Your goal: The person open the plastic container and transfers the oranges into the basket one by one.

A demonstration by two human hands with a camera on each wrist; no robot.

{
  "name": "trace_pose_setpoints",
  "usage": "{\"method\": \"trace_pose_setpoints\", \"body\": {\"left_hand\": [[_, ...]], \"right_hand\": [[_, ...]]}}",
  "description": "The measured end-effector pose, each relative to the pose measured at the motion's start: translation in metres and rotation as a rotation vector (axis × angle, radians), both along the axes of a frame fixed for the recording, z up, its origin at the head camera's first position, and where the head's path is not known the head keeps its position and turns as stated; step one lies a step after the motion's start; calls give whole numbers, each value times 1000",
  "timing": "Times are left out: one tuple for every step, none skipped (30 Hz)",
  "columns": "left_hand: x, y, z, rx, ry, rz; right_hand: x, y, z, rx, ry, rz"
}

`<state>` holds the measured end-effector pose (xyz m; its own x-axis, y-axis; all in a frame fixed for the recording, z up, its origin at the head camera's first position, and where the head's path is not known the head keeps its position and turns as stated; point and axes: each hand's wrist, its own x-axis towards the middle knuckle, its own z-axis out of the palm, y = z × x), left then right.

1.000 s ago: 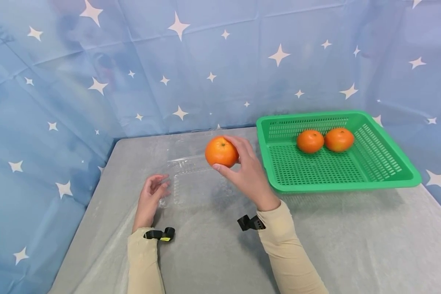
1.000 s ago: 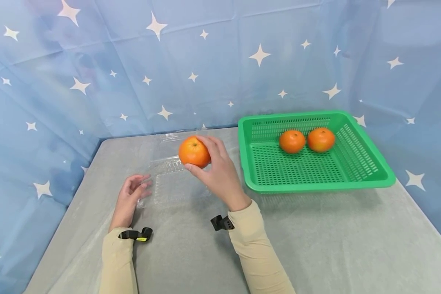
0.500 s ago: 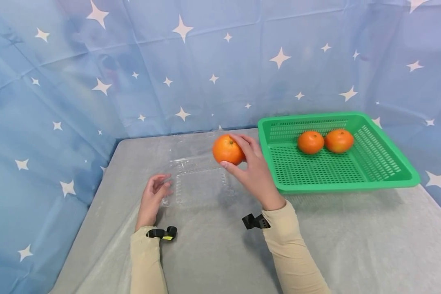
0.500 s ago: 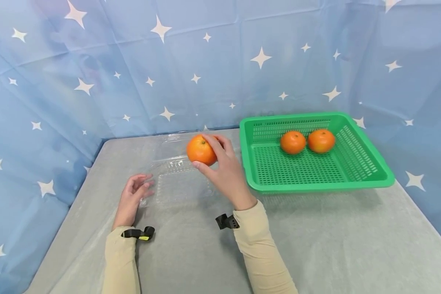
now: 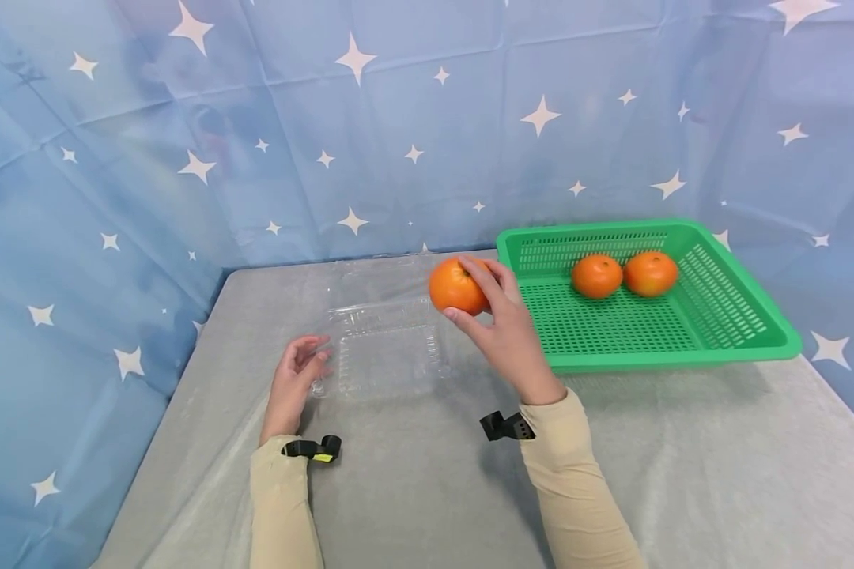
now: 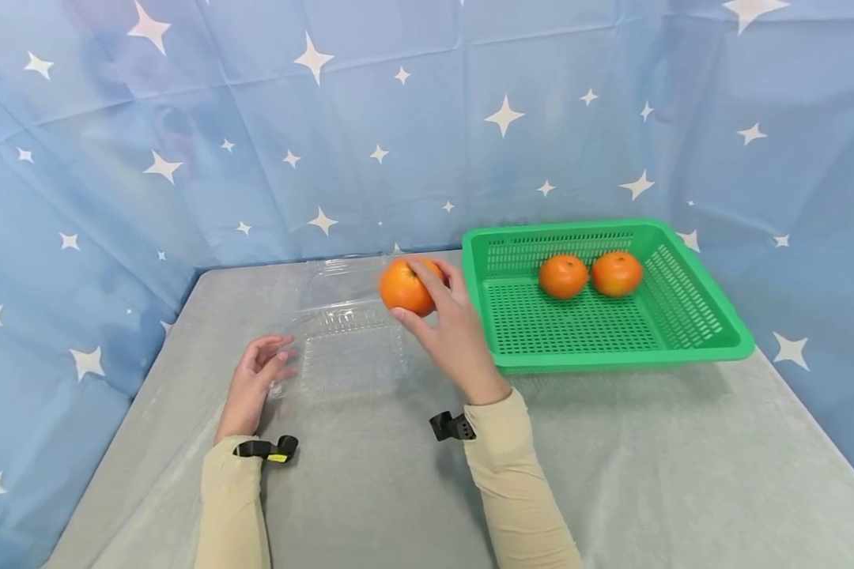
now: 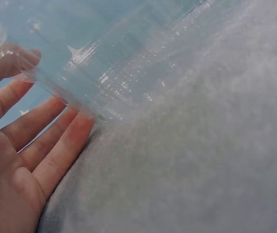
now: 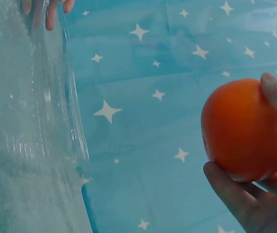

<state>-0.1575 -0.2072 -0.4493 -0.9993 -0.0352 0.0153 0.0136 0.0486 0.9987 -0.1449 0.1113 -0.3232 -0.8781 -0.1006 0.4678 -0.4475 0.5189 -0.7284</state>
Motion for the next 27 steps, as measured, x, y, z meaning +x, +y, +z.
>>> {"method": "trace_pose_setpoints", "body": {"left_hand": [[0, 0, 0, 2, 0, 0], [0, 0, 1, 4, 2, -1], [0, 0, 1, 8, 6, -3], [0, 0, 1, 7, 7, -4], [0, 0, 2, 11, 9, -5], [0, 0, 2, 11, 9, -6], [0, 0, 2, 15, 10, -7], [0, -1, 2, 16, 9, -7], [-1, -1, 1, 16, 8, -7], [-1, -1, 1, 16, 6, -7], [-1, -1, 0, 14, 5, -5], [-1, -1, 0, 8, 3, -1], [-1, -1, -1, 2, 3, 3], [-1, -1, -1, -5, 6, 4], [-2, -1, -1, -3, 11, 3], [-2, -1, -1, -8, 13, 1], [-2, -1, -1, -9, 15, 0], [-2, -1, -2, -7, 18, -2], [-1, -1, -2, -7, 20, -8], [-1, 0, -2, -7, 20, -10], [0, 0, -2, -5, 21, -11], [0, 0, -2, -9, 20, -10], [0, 0, -2, -8, 19, -7], [0, 0, -2, -10, 18, -6], [0, 0, -2, -13, 17, -5], [0, 0, -1, -12, 18, -3], [0, 0, -1, -12, 19, -5]], "right_hand": [[0, 2, 0, -8, -1, -2], [0, 4, 0, -9, -2, -11], [-1, 5, 1, -10, -5, -18], [-1, 7, 1, -13, -8, -19], [-1, 8, 1, -12, -12, -22], [-1, 9, 1, -11, -18, -24], [-1, 11, 1, -14, -20, -23], [-1, 12, 2, -17, -27, -25], [-1, 13, 2, -19, -31, -26], [0, 14, 2, -21, -34, -25], [0, 15, 2, -20, -37, -26], [0, 16, 2, -17, -37, -27], [0, 17, 3, -13, -36, -27], [0, 18, 3, -6, -37, -28], [0, 18, 3, 4, -35, -28], [0, 19, 4, 17, -34, -31], [0, 20, 4, 32, -32, -36], [1, 21, 4, 46, -31, -39], [1, 23, 4, 59, -31, -44], [1, 24, 4, 74, -29, -51], [1, 25, 4, 88, -28, -56], [2, 26, 5, 97, -29, -60], [1, 28, 5, 103, -26, -61], [1, 29, 5, 112, -23, -64], [1, 31, 6, 120, -18, -66], [1, 32, 7, 124, -9, -62], [0, 33, 9, 132, 0, -61]]}}
